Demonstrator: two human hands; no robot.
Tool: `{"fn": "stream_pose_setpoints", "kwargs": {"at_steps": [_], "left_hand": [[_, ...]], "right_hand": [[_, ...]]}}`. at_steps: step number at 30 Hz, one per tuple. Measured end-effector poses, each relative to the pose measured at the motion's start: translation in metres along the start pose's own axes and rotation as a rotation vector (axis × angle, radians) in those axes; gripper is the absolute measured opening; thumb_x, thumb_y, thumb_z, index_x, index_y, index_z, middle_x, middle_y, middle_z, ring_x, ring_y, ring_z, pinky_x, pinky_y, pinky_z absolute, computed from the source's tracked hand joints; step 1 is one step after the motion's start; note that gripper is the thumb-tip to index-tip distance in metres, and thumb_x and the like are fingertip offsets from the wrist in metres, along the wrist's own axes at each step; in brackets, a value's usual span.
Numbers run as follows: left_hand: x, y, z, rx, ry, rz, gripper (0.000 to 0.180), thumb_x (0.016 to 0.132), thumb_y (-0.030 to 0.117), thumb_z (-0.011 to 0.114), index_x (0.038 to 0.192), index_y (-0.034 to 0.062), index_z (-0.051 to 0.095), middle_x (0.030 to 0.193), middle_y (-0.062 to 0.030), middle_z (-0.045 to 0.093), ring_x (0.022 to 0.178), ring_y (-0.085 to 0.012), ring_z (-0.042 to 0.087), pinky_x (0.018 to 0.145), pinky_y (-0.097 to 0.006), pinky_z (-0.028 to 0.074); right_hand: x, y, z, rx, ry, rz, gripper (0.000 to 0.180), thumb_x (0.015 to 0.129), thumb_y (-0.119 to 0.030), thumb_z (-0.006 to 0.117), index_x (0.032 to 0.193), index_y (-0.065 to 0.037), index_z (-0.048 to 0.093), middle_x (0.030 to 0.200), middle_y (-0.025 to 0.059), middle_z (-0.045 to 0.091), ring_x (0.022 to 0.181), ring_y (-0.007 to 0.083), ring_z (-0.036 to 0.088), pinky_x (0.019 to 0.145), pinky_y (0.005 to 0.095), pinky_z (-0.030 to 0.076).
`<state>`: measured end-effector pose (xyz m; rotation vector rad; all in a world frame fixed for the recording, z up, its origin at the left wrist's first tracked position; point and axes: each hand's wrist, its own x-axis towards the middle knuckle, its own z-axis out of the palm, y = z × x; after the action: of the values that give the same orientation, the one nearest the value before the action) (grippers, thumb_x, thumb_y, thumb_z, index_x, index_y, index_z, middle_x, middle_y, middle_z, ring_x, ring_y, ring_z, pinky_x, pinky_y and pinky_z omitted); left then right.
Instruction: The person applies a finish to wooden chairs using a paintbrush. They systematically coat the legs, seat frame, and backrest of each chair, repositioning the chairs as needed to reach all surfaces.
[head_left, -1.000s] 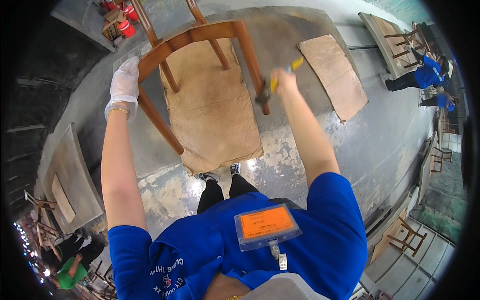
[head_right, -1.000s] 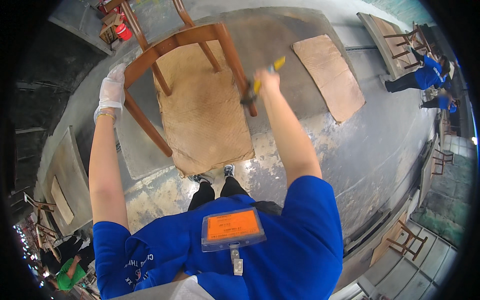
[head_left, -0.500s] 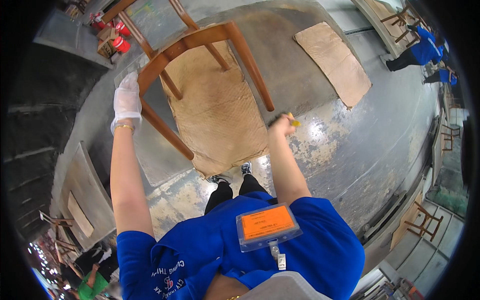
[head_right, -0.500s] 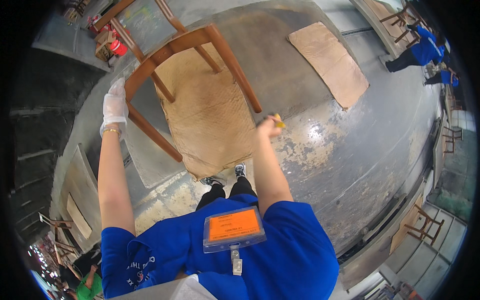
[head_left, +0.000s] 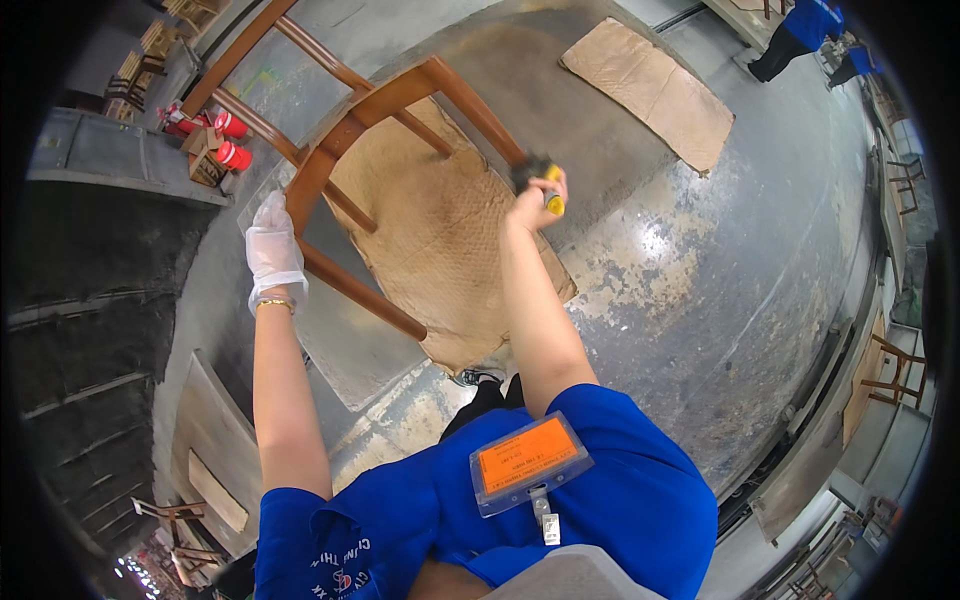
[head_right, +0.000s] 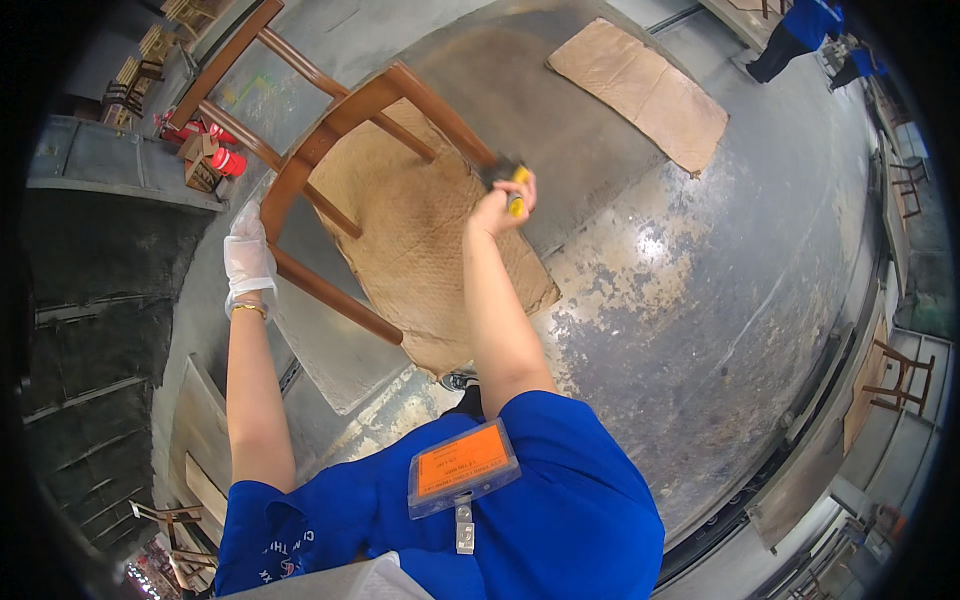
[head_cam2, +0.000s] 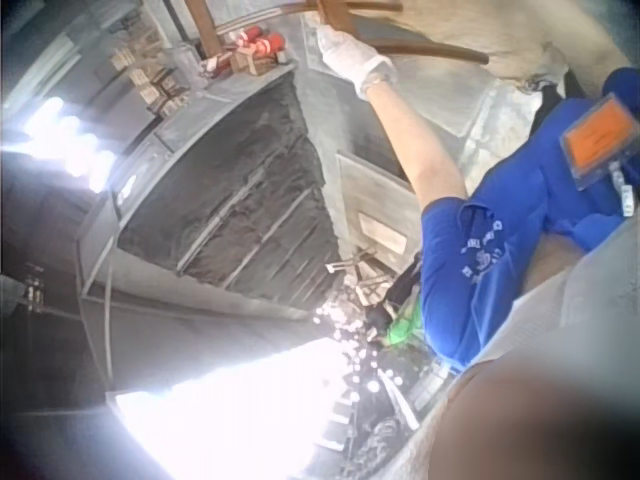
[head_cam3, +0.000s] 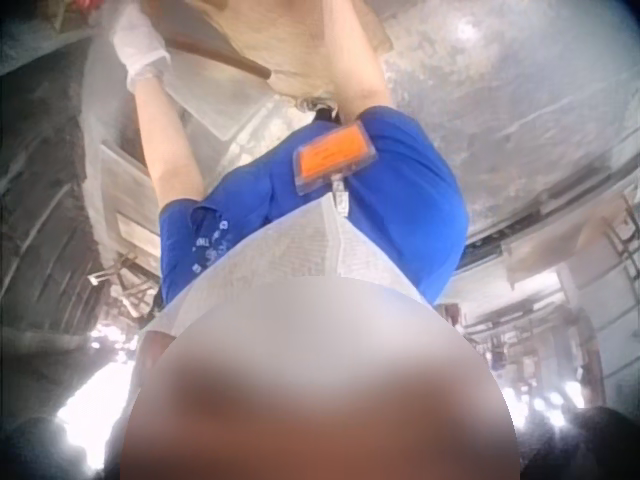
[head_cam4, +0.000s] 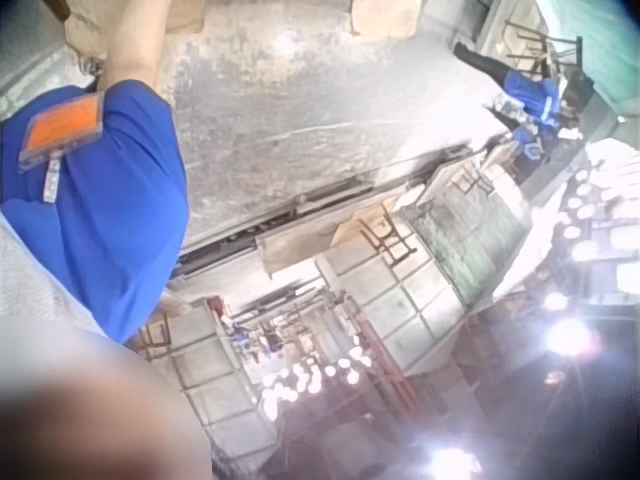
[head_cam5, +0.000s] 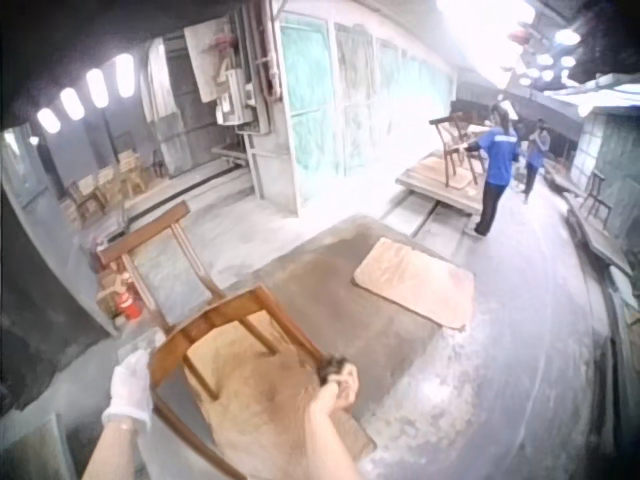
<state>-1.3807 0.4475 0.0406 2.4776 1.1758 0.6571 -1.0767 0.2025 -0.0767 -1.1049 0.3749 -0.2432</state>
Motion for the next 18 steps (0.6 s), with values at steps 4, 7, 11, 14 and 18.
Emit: {"fn": "stream_pose_setpoints", "kwargs": {"at_steps": [4, 7, 11, 14, 18], "left_hand": [[-0.010, 0.002, 0.004, -0.067, 0.033, 0.042, 0.039, 0.110, 0.023, 0.050, 0.136, 0.0009, 0.069, 0.140, -0.0199, 0.069, 0.133, -0.0329, 0.064, 0.115, -0.040, 0.047], [-0.011, 0.005, 0.005, -0.094, 0.068, 0.023, 0.037, 0.109, 0.023, 0.053, 0.132, 0.0014, 0.072, 0.136, -0.0200, 0.071, 0.130, -0.0340, 0.066, 0.113, -0.041, 0.048], [-0.007, 0.013, 0.003, -0.129, 0.101, 0.011, 0.035, 0.106, 0.025, 0.057, 0.127, 0.0028, 0.075, 0.129, -0.0203, 0.074, 0.125, -0.0367, 0.068, 0.109, -0.042, 0.051], [-0.008, 0.023, 0.001, -0.114, 0.130, 0.030, 0.032, 0.104, 0.021, 0.060, 0.125, 0.0034, 0.075, 0.128, -0.0196, 0.074, 0.122, -0.0370, 0.069, 0.106, -0.041, 0.053], [-0.011, 0.033, 0.001, -0.048, 0.124, -0.003, 0.032, 0.105, 0.021, 0.060, 0.129, 0.0049, 0.074, 0.132, -0.0185, 0.073, 0.125, -0.0367, 0.067, 0.107, -0.040, 0.052]], "right_hand": [[-0.024, 0.009, 0.028, -0.465, -0.052, -0.192, 0.025, 0.087, 0.008, 0.064, 0.070, -0.010, 0.059, 0.142, 0.0189, 0.056, 0.138, 0.0373, 0.052, 0.120, 0.0487, 0.039], [-0.060, -0.018, 0.101, 0.067, -0.408, -0.297, 0.024, 0.082, 0.008, 0.073, 0.072, -0.010, 0.061, 0.147, 0.0188, 0.059, 0.138, 0.0383, 0.055, 0.116, 0.0455, 0.042], [-0.072, -0.062, 0.122, 0.074, -1.087, -0.554, 0.021, 0.078, 0.012, 0.072, 0.073, -0.008, 0.066, 0.142, 0.0154, 0.067, 0.133, 0.0344, 0.063, 0.106, 0.0409, 0.053], [-0.062, -0.070, 0.096, -0.287, -1.025, -0.845, 0.017, 0.070, 0.008, 0.073, 0.075, -0.008, 0.067, 0.145, 0.0133, 0.067, 0.124, 0.0366, 0.069, 0.100, 0.0387, 0.057], [-0.056, -0.062, 0.075, -0.679, -1.149, -0.892, 0.018, 0.071, 0.003, 0.076, 0.080, -0.011, 0.069, 0.147, 0.0151, 0.065, 0.132, 0.0381, 0.065, 0.102, 0.0408, 0.057]]}}
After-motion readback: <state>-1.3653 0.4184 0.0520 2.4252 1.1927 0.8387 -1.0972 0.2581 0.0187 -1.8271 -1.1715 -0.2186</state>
